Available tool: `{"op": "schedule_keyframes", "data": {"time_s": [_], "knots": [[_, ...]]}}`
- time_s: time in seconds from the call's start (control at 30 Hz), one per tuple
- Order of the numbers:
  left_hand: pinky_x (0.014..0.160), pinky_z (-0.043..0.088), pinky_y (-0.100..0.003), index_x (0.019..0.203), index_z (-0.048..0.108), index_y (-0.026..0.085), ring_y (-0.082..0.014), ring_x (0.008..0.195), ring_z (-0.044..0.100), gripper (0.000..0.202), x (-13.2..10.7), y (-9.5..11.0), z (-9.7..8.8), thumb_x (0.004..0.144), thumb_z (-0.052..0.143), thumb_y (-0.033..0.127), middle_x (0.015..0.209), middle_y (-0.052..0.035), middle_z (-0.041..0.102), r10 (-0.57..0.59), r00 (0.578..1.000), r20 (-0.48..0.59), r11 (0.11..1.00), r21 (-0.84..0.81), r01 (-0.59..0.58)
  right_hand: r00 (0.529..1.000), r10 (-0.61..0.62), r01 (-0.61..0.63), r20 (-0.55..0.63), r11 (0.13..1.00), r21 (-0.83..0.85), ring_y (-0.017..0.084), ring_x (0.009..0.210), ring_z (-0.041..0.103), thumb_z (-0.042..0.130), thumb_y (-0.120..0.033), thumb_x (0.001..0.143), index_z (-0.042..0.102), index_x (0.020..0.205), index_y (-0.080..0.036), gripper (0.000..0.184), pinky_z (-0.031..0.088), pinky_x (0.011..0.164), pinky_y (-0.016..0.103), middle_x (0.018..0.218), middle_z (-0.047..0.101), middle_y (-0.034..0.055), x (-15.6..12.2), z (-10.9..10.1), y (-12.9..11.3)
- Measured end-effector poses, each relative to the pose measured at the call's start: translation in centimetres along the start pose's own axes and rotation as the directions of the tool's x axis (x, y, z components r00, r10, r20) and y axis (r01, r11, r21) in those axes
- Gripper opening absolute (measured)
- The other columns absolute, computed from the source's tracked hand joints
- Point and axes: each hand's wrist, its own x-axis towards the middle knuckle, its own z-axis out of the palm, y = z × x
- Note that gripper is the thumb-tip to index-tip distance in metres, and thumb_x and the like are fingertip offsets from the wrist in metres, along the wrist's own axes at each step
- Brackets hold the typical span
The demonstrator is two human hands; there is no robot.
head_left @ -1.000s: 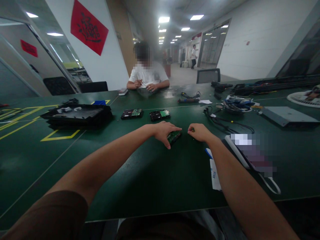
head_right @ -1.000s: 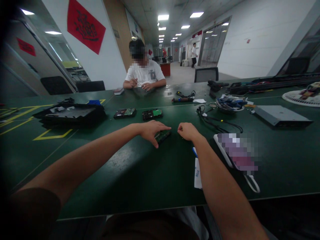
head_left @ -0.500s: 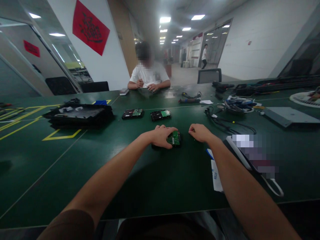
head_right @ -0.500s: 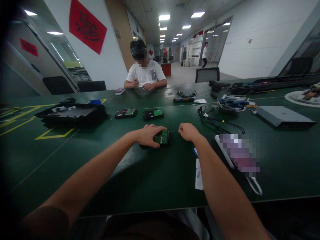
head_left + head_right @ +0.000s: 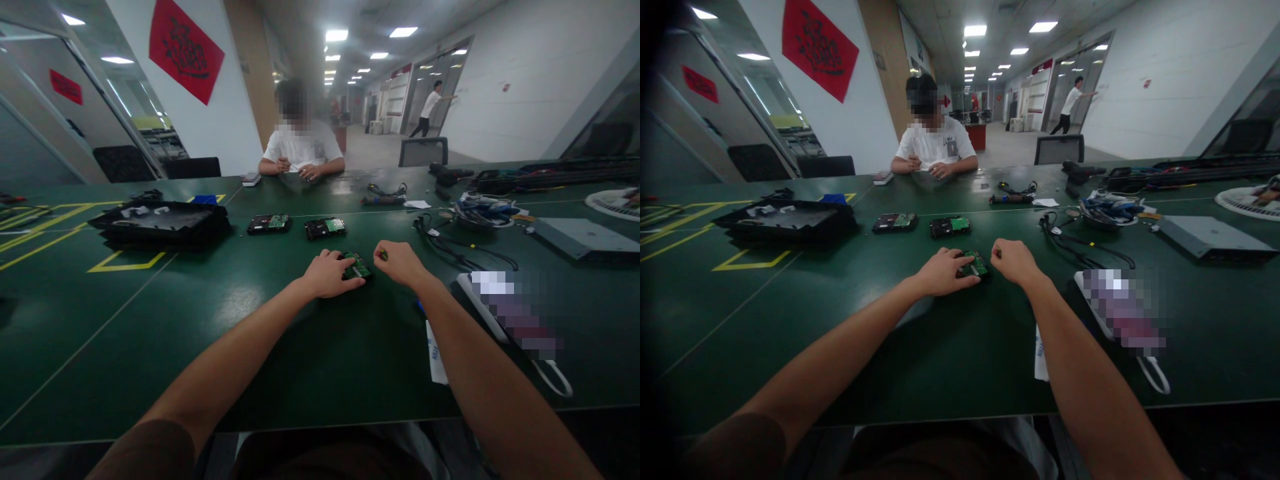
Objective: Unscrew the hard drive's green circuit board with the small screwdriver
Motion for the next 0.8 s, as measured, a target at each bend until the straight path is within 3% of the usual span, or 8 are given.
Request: {"op": "schedule_keyframes", "data": {"time_s": [0.1,0.2,0.4,0.53,0.8], "knots": [[0.109,0.039,-0.052,0.142,0.063,0.026,-0.036,0.135,0.05,0.064,-0.1,-0.2,-0.4,0.103,0.029,0.063,0.148,-0.0161,0.057,0.021,0.999,0.047,1.0,-0.022,-0.02,0.998,-0.063,0.062,0.019,0.997,0.052,0.019,0.087,0.069,0.062,-0.025,0.089,0.072,0.093,-0.021,0.011,0.046,0.079,0.027,0.096,0.077,0.0042,-0.2,-0.2,-0.6],[0.114,0.034,-0.052,0.151,0.053,0.022,-0.036,0.144,0.043,0.066,-0.4,-0.9,-1.3,0.103,0.031,0.061,0.16,-0.0178,0.044,0.082,0.99,0.116,0.995,-0.064,-0.075,0.993,-0.118,0.114,0.028,0.987,0.11,0.018,0.088,0.069,0.064,-0.023,0.088,0.072,0.092,-0.022,0.009,0.046,0.08,0.026,0.095,0.077,0.0025,-0.4,-0.3,-1.0],[0.12,0.029,-0.054,0.163,0.031,0.03,-0.0426,0.152,0.028,0.11,-1.1,-1.5,-3.1,0.073,0.068,0.081,0.174,-0.011,0.015,0.183,0.945,0.271,0.974,-0.179,-0.138,0.983,-0.174,0.161,0.061,0.972,0.169,0.019,0.094,0.07,0.066,-0.021,0.09,0.074,0.098,-0.021,0.011,0.048,0.086,0.028,0.1,0.078,0.002,-0.5,-0.5,-1.1],[0.12,0.03,-0.051,0.163,0.031,0.026,-0.0414,0.148,0.032,0.112,-1.0,-1.3,-3.2,0.071,0.072,0.075,0.172,-0.0099,0.024,0.22,0.922,0.32,0.973,-0.135,-0.186,0.975,-0.197,0.176,0.098,0.967,0.186,0.021,0.095,0.071,0.067,-0.023,0.093,0.075,0.095,-0.022,0.008,0.049,0.088,0.031,0.1,0.078,0.0029,-0.6,-0.9,-1.3],[0.117,0.032,-0.048,0.161,0.036,0.027,-0.0375,0.142,0.04,0.097,-0.9,-0.9,-3.1,0.079,0.066,0.07,0.171,-0.0071,0.028,0.217,0.931,0.294,0.976,-0.07,-0.206,0.952,-0.264,0.233,0.154,0.954,0.19,0.022,0.096,0.071,0.07,-0.023,0.093,0.075,0.095,-0.021,0.006,0.048,0.086,0.032,0.1,0.078,0.0051,-0.6,-1.1,-1.2]]}}
